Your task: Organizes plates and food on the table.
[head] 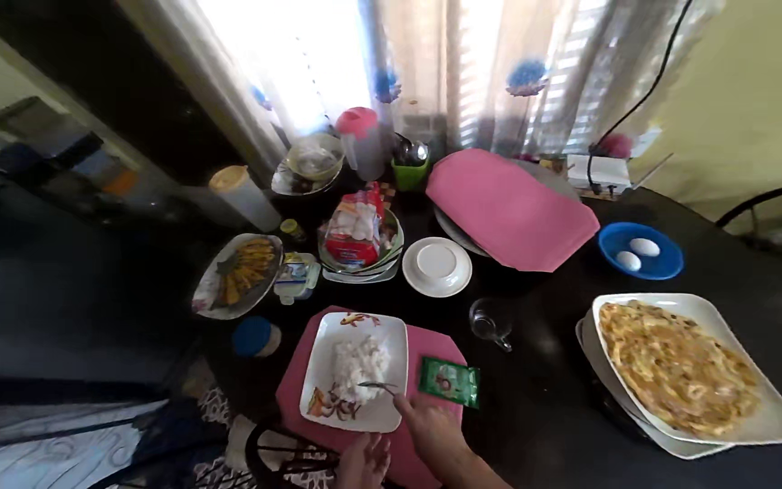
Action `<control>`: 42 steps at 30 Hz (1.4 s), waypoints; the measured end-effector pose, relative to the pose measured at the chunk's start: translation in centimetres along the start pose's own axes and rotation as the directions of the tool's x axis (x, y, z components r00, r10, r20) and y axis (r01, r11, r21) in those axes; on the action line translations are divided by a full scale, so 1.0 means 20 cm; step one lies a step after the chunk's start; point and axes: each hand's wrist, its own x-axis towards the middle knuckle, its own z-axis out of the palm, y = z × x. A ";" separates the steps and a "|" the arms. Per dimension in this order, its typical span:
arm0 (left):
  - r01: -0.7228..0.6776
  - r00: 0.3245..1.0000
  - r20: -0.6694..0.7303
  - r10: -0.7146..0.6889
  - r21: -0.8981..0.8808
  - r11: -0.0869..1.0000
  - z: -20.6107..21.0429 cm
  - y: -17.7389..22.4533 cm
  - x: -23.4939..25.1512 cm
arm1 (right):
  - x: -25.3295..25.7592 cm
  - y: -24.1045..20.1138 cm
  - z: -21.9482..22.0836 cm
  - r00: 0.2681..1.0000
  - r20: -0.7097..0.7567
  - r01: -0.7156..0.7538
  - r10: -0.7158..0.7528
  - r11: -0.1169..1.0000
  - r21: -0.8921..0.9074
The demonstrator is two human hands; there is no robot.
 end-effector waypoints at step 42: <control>0.141 0.990 -0.070 -0.125 0.349 0.926 -0.04 0.04 0.25 | 0.44 -0.21 -0.03 0.994 0.059 -0.085 0.092 0.990 -0.115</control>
